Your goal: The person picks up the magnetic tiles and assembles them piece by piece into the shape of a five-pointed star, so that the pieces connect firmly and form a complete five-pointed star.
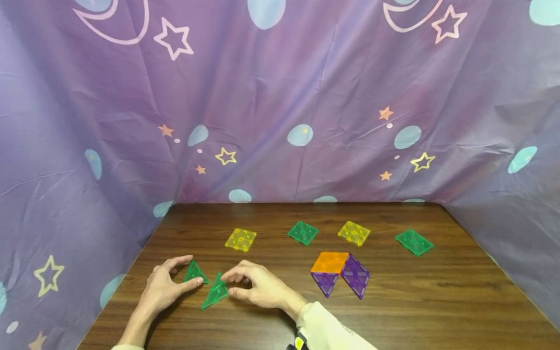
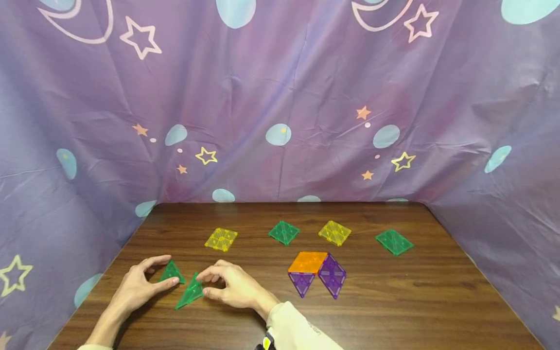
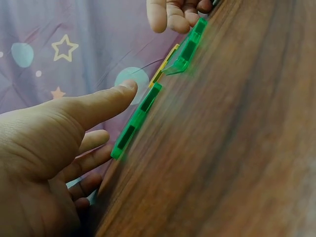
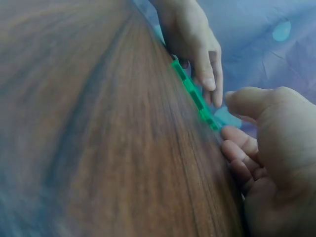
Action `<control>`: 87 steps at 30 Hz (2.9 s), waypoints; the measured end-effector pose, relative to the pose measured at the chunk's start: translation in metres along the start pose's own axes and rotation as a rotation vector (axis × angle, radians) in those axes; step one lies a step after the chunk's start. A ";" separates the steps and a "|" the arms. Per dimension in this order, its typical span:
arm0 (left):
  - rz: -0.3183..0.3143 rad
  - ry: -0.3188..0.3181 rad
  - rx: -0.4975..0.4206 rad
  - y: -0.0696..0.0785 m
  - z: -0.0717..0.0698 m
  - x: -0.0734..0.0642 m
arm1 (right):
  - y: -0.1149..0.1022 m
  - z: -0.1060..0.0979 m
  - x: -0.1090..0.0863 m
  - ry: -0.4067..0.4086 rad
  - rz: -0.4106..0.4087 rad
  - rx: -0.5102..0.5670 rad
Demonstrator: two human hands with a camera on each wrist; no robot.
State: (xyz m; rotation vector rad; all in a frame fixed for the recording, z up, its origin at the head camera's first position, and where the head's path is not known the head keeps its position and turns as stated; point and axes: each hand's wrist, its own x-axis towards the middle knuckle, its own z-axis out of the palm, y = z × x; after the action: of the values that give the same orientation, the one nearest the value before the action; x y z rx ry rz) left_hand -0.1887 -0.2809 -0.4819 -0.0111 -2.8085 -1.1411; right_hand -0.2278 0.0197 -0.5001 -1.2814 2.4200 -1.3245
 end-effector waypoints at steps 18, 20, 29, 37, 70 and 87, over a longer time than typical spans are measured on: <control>-0.018 -0.022 0.110 -0.004 0.001 -0.002 | 0.000 0.004 0.001 0.025 -0.044 -0.247; 0.002 -0.027 0.116 -0.003 0.002 -0.002 | 0.001 0.004 0.001 0.041 -0.034 -0.245; 0.073 -0.086 0.111 0.005 0.005 -0.001 | -0.004 0.005 0.005 0.072 0.105 -0.267; 0.117 -0.110 0.130 0.008 0.007 -0.004 | -0.014 0.017 0.012 0.064 0.168 -0.341; 0.149 -0.118 0.122 0.006 0.009 -0.005 | -0.012 0.026 0.024 0.126 0.186 -0.303; 0.141 -0.152 0.091 0.001 0.012 -0.007 | -0.010 -0.049 -0.003 0.329 0.197 -0.008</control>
State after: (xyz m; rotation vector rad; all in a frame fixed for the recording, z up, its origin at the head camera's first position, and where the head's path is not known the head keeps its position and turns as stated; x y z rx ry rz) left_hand -0.1829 -0.2715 -0.4905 -0.2951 -2.9332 -1.0213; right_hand -0.2414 0.0515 -0.4634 -0.8525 2.6791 -1.5722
